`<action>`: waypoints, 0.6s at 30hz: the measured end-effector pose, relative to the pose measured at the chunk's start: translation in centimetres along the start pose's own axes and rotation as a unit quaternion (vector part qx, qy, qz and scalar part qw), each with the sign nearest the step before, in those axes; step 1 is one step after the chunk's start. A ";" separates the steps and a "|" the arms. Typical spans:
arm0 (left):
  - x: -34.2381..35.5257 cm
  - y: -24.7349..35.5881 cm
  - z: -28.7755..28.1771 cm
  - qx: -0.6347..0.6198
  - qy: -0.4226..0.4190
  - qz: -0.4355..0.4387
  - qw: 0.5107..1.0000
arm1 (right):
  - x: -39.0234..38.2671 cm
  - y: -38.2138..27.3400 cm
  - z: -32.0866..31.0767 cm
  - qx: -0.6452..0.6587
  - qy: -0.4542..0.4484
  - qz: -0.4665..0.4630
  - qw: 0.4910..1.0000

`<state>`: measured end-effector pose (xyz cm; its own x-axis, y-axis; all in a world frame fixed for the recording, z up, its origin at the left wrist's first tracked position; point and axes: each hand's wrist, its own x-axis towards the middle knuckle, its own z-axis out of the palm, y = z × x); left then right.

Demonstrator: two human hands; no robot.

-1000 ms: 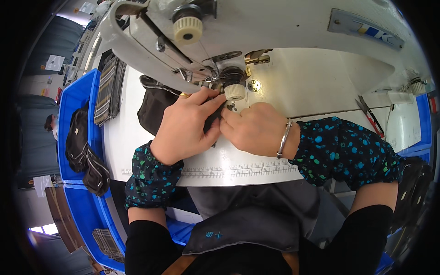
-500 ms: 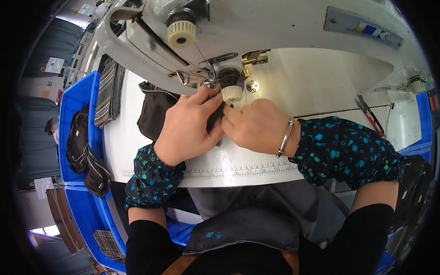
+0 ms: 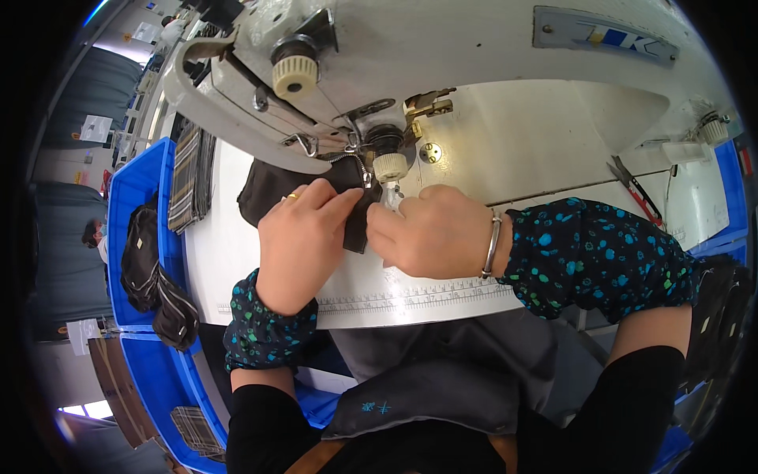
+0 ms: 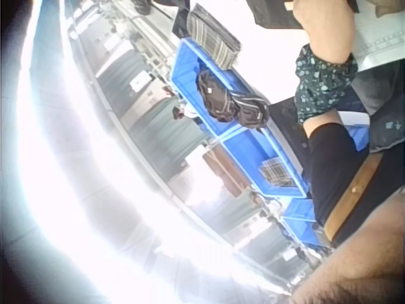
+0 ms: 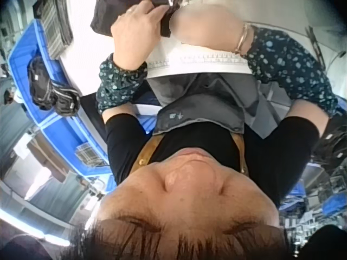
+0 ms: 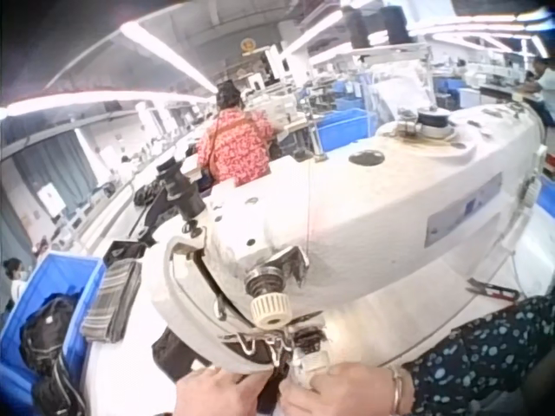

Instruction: The person operates an industrial sewing machine to stitch zippers onto small fabric pouches. They repeatedly pick up pouches from a blue bin, align the zipper under the needle, sew the seam, and place the finished items into a separate bin.

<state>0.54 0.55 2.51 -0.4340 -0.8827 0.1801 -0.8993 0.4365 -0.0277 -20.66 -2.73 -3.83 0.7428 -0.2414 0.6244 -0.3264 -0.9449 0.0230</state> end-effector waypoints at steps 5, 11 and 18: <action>0.7 -0.9 0.3 -0.187 0.025 -0.016 0.982 | -0.1 -0.8 0.1 -0.073 -0.020 -0.023 0.997; 0.3 -0.6 -0.1 -0.182 -0.059 -0.011 0.981 | -0.4 -0.6 1.0 -0.046 -0.001 -0.047 0.998; -0.2 0.4 1.1 -0.129 -0.005 0.002 0.992 | -0.4 -1.6 0.2 -0.017 -0.012 -0.043 0.999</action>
<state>0.19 0.71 1.40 -0.4395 -0.8817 0.1713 -0.8540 0.4693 0.2244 -20.32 -1.15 -4.34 0.7823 -0.1646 0.6007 -0.2800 -0.9545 0.1030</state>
